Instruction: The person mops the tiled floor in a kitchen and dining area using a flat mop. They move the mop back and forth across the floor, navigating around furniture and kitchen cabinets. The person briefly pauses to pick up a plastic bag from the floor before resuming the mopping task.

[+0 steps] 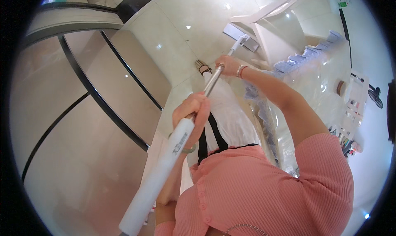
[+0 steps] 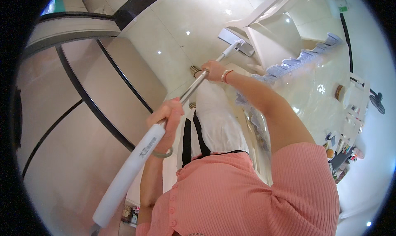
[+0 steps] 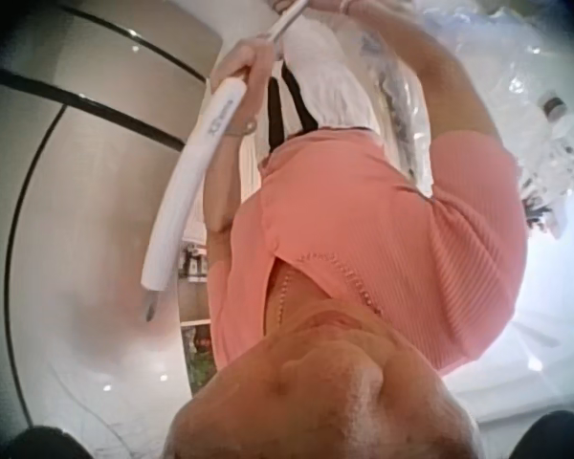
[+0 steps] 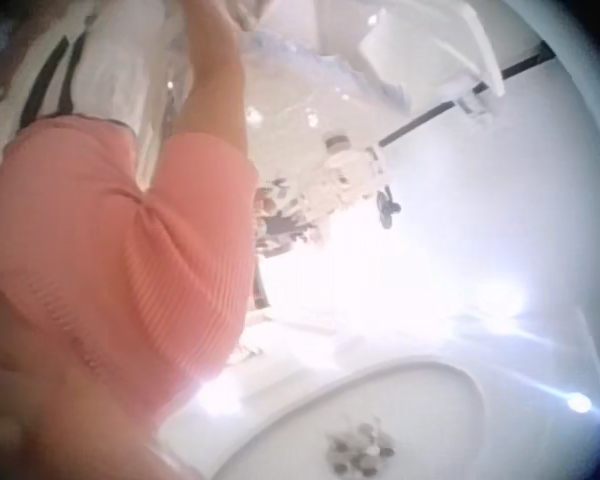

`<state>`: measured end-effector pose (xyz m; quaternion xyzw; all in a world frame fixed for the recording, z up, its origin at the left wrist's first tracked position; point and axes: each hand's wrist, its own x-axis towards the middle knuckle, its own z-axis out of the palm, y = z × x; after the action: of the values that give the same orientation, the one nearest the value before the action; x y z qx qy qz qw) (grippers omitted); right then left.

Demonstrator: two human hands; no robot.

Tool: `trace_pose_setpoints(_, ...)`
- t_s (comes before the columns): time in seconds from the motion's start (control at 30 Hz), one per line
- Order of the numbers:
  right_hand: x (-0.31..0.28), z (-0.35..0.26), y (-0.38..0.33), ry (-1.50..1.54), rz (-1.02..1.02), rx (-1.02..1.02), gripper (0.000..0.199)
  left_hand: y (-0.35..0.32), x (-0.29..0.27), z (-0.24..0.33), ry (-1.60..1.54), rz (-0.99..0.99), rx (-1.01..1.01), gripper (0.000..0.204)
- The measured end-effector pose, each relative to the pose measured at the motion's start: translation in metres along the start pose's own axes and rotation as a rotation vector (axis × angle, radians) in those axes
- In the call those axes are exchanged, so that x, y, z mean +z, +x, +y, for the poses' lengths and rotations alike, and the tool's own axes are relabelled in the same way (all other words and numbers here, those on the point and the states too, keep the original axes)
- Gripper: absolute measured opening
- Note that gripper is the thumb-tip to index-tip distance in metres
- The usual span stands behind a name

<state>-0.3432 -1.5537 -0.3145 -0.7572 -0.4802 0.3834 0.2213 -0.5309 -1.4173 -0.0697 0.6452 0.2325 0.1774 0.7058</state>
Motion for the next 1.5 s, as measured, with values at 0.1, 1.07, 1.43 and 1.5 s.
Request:
trace_pose_setpoints(0.1,0.035,-0.035,0.002,0.102,0.101,-0.053,0.011,-0.030,-0.025,0.016,0.090,0.005,0.024,0.033)
trace_pose_setpoints(1.07,0.163,-0.182,-0.070,0.129,0.066,-0.229,0.007,-0.247,-0.073,0.046,0.185,0.025,0.256,0.026)
trace_pose_setpoints(1.43,0.162,-0.070,-0.084,0.041,0.040,-0.161,0.009,-0.240,-0.015,-0.050,-0.018,0.285,0.140,0.031)
trace_pose_setpoints(1.5,0.152,-0.050,-0.069,-0.011,0.130,-0.185,0.010,-0.212,-0.016,-0.060,0.042,0.268,0.112,0.032)
